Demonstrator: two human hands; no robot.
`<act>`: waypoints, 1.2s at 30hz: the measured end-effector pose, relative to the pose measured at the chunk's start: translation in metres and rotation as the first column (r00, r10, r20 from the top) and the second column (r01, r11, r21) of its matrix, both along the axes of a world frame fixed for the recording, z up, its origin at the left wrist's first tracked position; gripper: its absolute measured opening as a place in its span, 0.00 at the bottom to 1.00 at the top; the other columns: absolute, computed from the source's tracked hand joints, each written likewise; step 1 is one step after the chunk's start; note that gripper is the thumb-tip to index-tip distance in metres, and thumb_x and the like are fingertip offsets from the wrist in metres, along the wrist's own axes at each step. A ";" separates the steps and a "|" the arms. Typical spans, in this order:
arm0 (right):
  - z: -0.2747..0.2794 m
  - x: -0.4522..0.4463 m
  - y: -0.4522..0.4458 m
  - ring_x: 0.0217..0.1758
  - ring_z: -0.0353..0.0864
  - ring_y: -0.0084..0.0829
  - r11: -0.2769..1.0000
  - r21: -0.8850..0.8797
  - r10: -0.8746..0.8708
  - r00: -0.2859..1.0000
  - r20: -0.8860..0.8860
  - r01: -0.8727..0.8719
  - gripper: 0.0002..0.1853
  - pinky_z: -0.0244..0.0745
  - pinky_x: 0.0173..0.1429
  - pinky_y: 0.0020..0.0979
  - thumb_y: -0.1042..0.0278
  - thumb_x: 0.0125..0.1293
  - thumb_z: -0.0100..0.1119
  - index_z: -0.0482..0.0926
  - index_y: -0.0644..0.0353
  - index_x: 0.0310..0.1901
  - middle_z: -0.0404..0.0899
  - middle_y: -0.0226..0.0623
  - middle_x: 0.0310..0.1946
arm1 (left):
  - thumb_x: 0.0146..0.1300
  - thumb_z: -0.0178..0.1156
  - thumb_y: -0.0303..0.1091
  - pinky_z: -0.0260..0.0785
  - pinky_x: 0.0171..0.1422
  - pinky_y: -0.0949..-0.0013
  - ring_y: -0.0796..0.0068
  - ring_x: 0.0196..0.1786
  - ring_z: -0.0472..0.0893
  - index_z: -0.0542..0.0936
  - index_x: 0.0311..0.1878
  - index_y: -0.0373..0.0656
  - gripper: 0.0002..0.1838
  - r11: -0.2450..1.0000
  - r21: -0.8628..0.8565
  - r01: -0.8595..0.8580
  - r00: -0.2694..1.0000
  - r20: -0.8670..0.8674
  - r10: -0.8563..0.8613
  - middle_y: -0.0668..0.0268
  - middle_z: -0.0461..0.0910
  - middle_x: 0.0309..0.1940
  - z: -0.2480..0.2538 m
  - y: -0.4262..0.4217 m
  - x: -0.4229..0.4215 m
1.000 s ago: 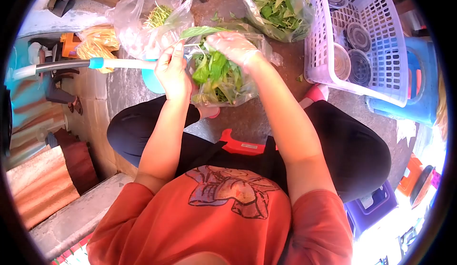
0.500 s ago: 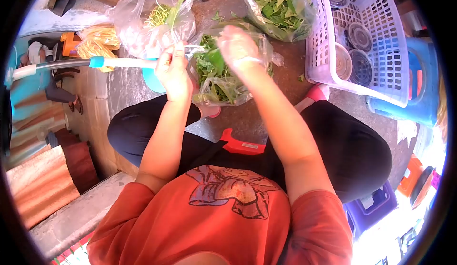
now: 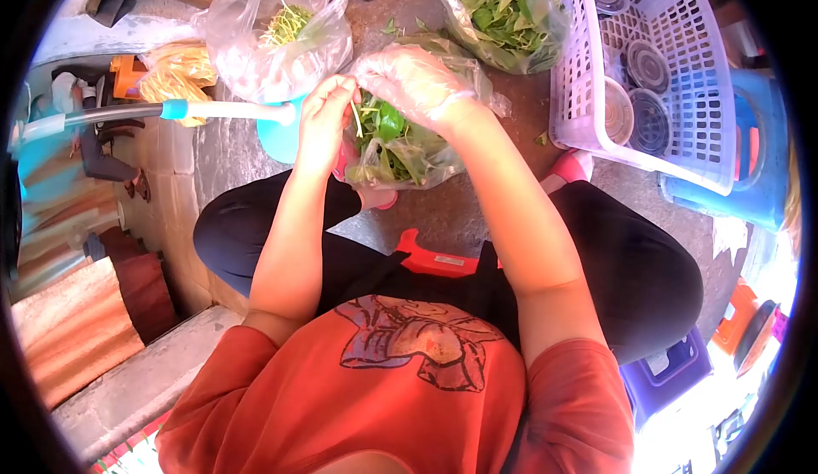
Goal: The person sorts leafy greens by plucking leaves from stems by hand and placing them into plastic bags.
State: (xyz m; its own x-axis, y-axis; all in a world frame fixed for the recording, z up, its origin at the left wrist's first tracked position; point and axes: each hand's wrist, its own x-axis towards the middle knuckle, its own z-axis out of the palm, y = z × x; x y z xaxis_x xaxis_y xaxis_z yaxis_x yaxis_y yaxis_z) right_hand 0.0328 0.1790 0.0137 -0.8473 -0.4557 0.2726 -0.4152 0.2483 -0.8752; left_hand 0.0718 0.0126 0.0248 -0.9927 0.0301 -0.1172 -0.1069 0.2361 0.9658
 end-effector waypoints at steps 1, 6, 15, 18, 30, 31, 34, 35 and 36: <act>-0.002 0.000 -0.001 0.41 0.75 0.46 0.998 0.056 -0.007 1.000 -0.009 0.007 0.08 0.70 0.46 0.38 0.66 0.61 0.52 0.76 0.59 0.38 0.77 0.46 0.34 | 0.65 0.50 0.37 0.52 0.28 0.78 0.87 0.23 0.60 0.71 0.25 0.40 0.14 1.000 0.003 0.011 1.000 0.002 -0.011 0.76 0.62 0.17 0.000 -0.002 0.000; -0.009 -0.009 0.005 0.41 0.76 0.38 0.994 0.068 -0.085 0.996 0.037 0.082 0.09 0.69 0.47 0.34 0.67 0.63 0.51 0.77 0.64 0.37 0.79 0.41 0.36 | 0.65 0.51 0.38 0.48 0.24 0.81 0.89 0.20 0.58 0.72 0.25 0.43 0.14 0.962 0.268 -0.061 0.996 0.075 0.042 0.78 0.61 0.15 0.011 -0.004 -0.002; -0.012 -0.001 -0.009 0.38 0.74 0.50 0.998 -0.036 0.050 0.992 0.117 -0.046 0.09 0.68 0.44 0.40 0.63 0.61 0.51 0.74 0.60 0.33 0.75 0.49 0.32 | 0.65 0.54 0.41 0.44 0.21 0.82 0.91 0.17 0.54 0.73 0.26 0.43 0.14 0.969 0.248 -0.019 0.995 0.096 -0.005 0.80 0.60 0.14 0.003 0.001 0.000; -0.019 -0.002 -0.015 0.39 0.74 0.50 0.997 -0.015 -0.069 0.986 0.151 0.072 0.10 0.68 0.45 0.41 0.63 0.60 0.51 0.75 0.60 0.33 0.76 0.49 0.33 | 0.65 0.53 0.40 0.48 0.22 0.83 0.90 0.18 0.58 0.73 0.27 0.43 0.13 0.962 0.267 -0.055 0.998 0.036 0.047 0.78 0.64 0.16 0.002 0.001 0.000; -0.030 -0.003 -0.007 0.36 0.75 0.39 0.928 0.051 -0.368 0.891 0.266 0.368 0.11 0.69 0.46 0.33 0.62 0.59 0.54 0.78 0.61 0.35 0.77 0.46 0.32 | 0.64 0.57 0.34 0.49 0.23 0.82 0.90 0.20 0.58 0.75 0.40 0.41 0.07 0.968 0.229 -0.100 0.993 -0.040 0.112 0.78 0.63 0.20 -0.013 0.022 0.005; -0.030 -0.003 -0.007 0.37 0.75 0.42 0.934 0.046 -0.353 0.896 0.269 0.354 0.11 0.69 0.46 0.35 0.62 0.59 0.54 0.78 0.62 0.36 0.77 0.47 0.32 | 0.63 0.57 0.33 0.48 0.23 0.82 0.90 0.20 0.58 0.75 0.39 0.40 0.07 0.988 0.136 -0.067 0.994 -0.076 0.078 0.79 0.63 0.19 -0.014 0.023 0.005; -0.034 -0.004 -0.011 0.37 0.76 0.46 0.950 0.011 -0.303 0.907 0.293 0.313 0.11 0.69 0.46 0.37 0.63 0.59 0.54 0.78 0.63 0.36 0.78 0.48 0.32 | 0.60 0.60 0.30 0.48 0.24 0.83 0.92 0.21 0.57 0.77 0.34 0.39 0.04 0.998 -0.011 -0.055 0.991 -0.119 0.053 0.81 0.64 0.18 -0.022 0.021 0.006; -0.038 -0.005 -0.012 0.37 0.76 0.44 0.951 -0.008 -0.292 0.904 0.311 0.310 0.11 0.69 0.46 0.36 0.63 0.59 0.54 0.79 0.63 0.35 0.78 0.47 0.31 | 0.60 0.60 0.29 0.50 0.25 0.83 0.92 0.22 0.59 0.77 0.34 0.39 0.04 0.995 0.056 -0.088 0.988 -0.125 0.094 0.81 0.66 0.19 -0.023 0.020 0.005; -0.042 -0.006 -0.013 0.36 0.77 0.42 0.951 -0.025 -0.283 0.901 0.328 0.308 0.11 0.69 0.46 0.35 0.63 0.59 0.54 0.79 0.63 0.35 0.79 0.46 0.31 | 0.59 0.60 0.28 0.53 0.26 0.83 0.91 0.23 0.61 0.77 0.34 0.39 0.03 0.985 0.123 -0.118 0.983 -0.127 0.134 0.80 0.68 0.20 -0.023 0.020 0.004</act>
